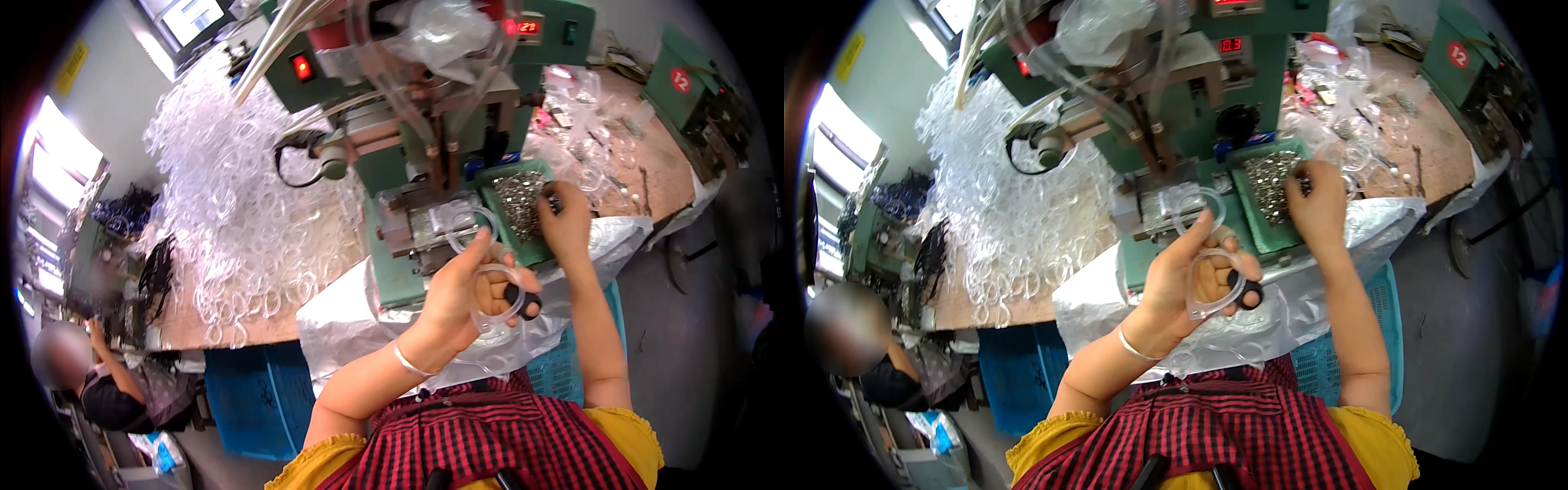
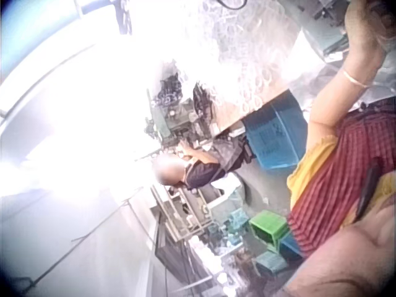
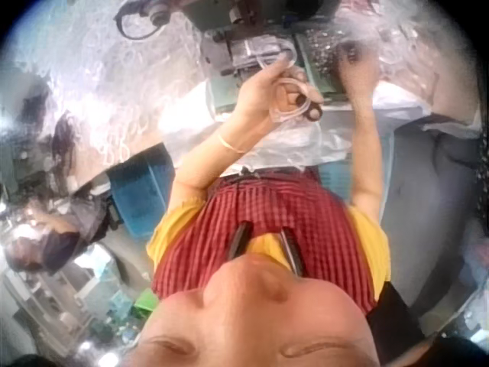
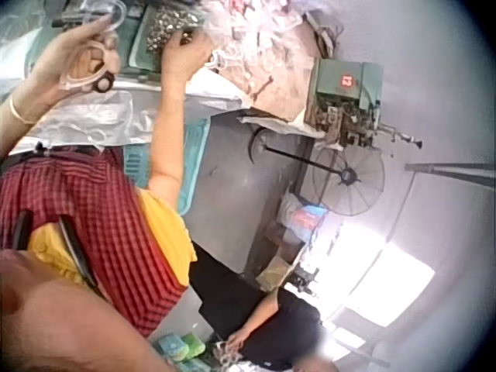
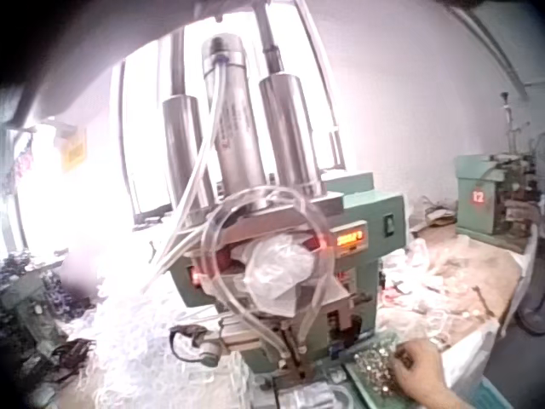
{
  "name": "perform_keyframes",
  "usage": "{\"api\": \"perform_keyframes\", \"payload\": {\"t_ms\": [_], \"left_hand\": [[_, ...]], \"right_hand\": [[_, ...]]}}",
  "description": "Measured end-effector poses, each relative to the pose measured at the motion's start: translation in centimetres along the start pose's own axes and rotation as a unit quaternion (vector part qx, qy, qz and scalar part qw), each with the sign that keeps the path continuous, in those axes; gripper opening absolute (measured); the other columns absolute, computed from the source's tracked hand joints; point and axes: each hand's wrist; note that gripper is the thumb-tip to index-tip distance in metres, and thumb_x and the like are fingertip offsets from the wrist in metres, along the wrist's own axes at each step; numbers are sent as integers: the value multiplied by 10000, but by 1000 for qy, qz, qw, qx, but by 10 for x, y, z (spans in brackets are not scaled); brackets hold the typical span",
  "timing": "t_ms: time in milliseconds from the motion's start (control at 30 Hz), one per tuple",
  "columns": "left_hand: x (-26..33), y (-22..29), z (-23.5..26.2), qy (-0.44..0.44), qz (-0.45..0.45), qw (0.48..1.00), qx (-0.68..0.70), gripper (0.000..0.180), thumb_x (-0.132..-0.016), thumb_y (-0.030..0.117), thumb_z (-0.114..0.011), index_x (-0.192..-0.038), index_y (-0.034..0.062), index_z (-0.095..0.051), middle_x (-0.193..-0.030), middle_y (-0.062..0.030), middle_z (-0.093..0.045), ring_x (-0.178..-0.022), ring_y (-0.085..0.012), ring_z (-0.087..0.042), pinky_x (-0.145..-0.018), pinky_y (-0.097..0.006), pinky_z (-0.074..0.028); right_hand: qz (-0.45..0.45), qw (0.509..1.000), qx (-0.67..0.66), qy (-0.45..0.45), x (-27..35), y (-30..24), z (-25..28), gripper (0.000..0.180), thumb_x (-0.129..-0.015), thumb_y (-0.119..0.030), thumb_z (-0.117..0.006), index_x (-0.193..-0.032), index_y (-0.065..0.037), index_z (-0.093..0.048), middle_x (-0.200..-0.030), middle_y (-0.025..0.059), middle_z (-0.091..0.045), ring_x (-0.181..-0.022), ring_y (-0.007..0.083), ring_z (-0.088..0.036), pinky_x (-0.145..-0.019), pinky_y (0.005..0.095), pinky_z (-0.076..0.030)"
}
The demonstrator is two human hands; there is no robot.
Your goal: The person repeatedly picks up clear plastic rings and small metal components, places them into a green machine, and removes the assembled items. The person handles the rings and components one at a time, moving them between the machine and a nearby pile.
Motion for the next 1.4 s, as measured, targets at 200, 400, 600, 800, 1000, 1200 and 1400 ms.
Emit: {"api": "perform_keyframes", "payload": {"t_ms": [200, 400, 600, 800, 1000, 1200, 1400], "left_hand": [[-3, -7, -3, 14, -36, 999, -15, 459, -966, 526, -423, -925, 74, -490, -806, -214, -666, -584, -325, -668, -395, -329, -486], [0, -12, 19, -30, -47, 998, -4, 485, -957, 487, -487, -898, 8, -530, -747, -185, -655, -563, -234, -636, -437, -375, -530], [157, 75, 147, 426, -359, 493, -668, 163, -775, 106, -636, -922, 46, -673, -907, -133, -661, -869, -300, -629, -762, -388, -505], [276, 116, 306, 670, -110, 123, -724, 57, -729, 73, -590, -742, 41, -634, -855, -154, -587, -778, -325, -627, -651, -431, -530], [261, 144, 285, 638, -86, 193, -740, 110, -694, 85, -592, -799, 85, -625, -803, -139, -647, -804, -341, -639, -644, -455, -506], [225, 144, 210, 461, -163, 665, -565, 174, -805, 50, -638, -957, -13, -582, -677, -48, -619, -558, -110, -602, -444, -241, -432], [147, 87, 187, 362, -301, 820, -326, 201, -928, 191, -612, -1032, 19, -609, -693, -35, -618, -511, -102, -573, -439, -207, -413]], "right_hand": [[-73, 994, -81, -17, 5, 29, -7, 198, -916, -116, -460, -973, 23, -588, -862, 154, -628, -808, 255, -593, -771, 349, -458], [-63, 988, -123, -69, -5, 57, -24, 214, -931, -132, -541, -1039, 26, -636, -984, 137, -672, -846, 209, -591, -779, 314, -459], [-57, 984, -148, -83, 18, 64, -11, 258, -944, -149, -566, -1120, 33, -612, -1068, 104, -641, -993, 187, -583, -928, 290, -418], [-39, 979, -157, -123, 10, 62, -30, 270, -947, -129, -550, -1150, 42, -602, -1139, 107, -636, -1041, 193, -580, -946, 305, -416], [-53, 979, -145, -135, -9, 18, -25, 301, -911, -140, -585, -1151, 41, -613, -1151, 127, -644, -1046, 213, -588, -955, 303, -407], [-44, 982, -169, -74, 6, 36, -25, 237, -908, -113, -596, -1093, 31, -631, -1056, 93, -661, -962, 182, -598, -899, 279, -431], [-138, 958, -251, -10, 57, 17, 34, 159, -895, -54, -608, -1020, 35, -648, -995, 57, -643, -952, 138, -582, -889, 265, -442]]}}
Point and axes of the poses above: each hand's wrist, its own x-axis away from the middle knuckle, its own z-axis out of the back of the hand, y = z × x
